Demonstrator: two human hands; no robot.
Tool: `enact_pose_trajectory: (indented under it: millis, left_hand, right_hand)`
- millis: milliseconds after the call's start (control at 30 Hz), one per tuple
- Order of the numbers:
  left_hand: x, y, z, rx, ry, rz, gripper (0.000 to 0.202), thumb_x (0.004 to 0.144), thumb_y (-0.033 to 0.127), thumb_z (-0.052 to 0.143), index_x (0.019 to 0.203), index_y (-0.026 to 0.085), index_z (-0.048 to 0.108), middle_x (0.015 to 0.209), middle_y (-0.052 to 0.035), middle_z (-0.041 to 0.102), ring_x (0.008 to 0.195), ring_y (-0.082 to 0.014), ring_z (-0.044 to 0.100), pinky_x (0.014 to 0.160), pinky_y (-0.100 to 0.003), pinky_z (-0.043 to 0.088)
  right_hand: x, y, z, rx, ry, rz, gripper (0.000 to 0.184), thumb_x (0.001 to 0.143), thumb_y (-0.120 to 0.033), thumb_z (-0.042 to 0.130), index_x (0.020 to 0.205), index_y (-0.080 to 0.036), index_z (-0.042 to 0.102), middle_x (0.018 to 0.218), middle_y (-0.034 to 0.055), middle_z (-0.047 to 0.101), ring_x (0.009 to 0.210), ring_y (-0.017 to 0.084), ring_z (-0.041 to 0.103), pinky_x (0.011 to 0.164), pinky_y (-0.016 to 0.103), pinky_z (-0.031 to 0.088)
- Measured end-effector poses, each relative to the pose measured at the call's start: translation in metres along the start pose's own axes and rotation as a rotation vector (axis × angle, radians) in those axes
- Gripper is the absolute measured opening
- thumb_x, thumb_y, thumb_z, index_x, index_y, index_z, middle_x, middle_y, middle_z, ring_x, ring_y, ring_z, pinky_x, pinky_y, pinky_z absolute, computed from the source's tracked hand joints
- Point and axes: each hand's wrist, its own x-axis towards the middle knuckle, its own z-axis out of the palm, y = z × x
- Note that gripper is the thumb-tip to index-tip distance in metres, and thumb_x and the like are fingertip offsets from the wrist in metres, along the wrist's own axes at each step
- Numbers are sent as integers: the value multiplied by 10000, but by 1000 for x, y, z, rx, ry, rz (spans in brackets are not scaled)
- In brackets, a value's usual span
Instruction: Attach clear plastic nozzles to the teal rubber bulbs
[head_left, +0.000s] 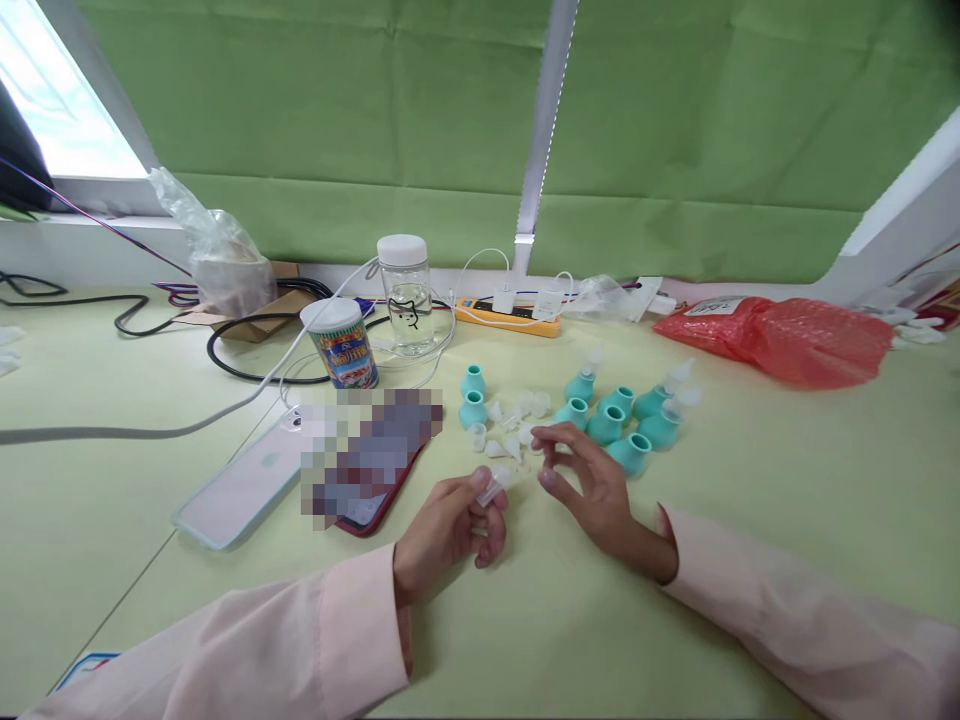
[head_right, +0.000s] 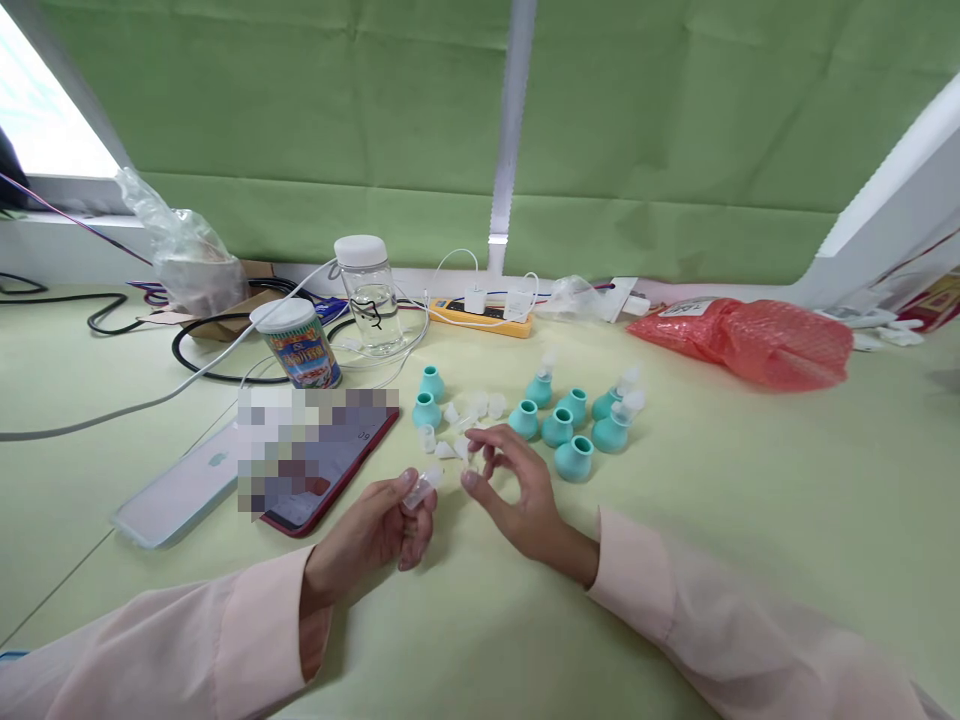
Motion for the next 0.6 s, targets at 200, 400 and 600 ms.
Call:
enact_pose_trajectory:
  millis: [200,400,600]
  left_hand:
    - [-1,0,0,2,16,31,305,765,407,488,655,122,490,490,-3,496,405,-70,425,406,-188,316]
    - [-1,-1,-1,38,29,89,181,746,268,568,782,93,544,587,-31,536,480,-80,458,480,-214,358]
    - [-1,-1,-2,48,75,94,338,702,206,619,1005,123,495,612,-21,545,519,-107,487,502,-250,397]
  right_hand:
    - [11,21,-7,-772,-42,-179,263,720,-286,536,953,-170,578,931,100,503,868,237,442,720,387,363]
    - [11,27,-7,-904,-131,-228,248,735,-205,485,966,-159,561,881,87,581,815,234,479,670,361,321]
    - [9,31,-9,-812,-81,-365,188,776,-115,441,923,-166,544,815,63,617,783,198,531,679,341,356]
